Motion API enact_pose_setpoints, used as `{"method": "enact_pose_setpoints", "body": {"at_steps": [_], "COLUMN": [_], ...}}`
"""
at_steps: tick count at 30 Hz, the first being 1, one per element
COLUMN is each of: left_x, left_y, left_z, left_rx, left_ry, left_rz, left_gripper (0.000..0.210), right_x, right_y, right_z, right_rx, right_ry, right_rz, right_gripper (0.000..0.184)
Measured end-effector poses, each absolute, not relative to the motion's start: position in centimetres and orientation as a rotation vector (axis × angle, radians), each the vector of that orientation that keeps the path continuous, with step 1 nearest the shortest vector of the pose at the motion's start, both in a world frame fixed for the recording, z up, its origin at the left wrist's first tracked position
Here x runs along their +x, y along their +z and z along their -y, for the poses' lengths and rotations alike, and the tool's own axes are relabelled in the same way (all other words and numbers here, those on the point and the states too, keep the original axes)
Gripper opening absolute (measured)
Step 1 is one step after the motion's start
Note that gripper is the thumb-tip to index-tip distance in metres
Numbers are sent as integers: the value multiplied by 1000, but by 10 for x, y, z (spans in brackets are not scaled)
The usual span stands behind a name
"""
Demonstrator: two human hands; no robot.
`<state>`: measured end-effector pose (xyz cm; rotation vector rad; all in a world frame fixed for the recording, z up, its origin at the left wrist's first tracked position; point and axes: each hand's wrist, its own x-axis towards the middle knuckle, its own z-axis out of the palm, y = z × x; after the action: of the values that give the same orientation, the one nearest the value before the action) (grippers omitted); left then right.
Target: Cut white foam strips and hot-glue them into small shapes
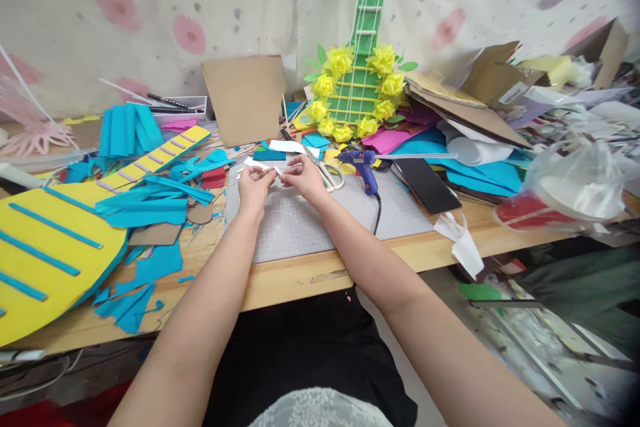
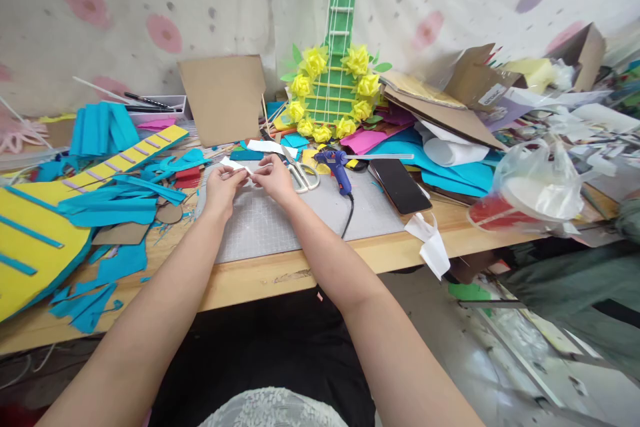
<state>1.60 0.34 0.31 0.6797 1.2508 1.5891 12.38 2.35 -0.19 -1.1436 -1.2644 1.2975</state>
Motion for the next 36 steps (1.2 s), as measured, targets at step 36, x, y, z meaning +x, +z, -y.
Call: {"method": "enact_pose_setpoints", "body": {"at_steps": [36], "left_x": [11], "left_y": [3], "left_z": [-7], "left_rx": [516], "left_ry": [1609], "left_rz": [-1076], "left_gripper": [39], "right_x": [195], "right_y": [12], "right_z": [-16], "right_rx": [-2127], "right_ry": [54], "right_rz": [2133], "right_gripper": [36]}}
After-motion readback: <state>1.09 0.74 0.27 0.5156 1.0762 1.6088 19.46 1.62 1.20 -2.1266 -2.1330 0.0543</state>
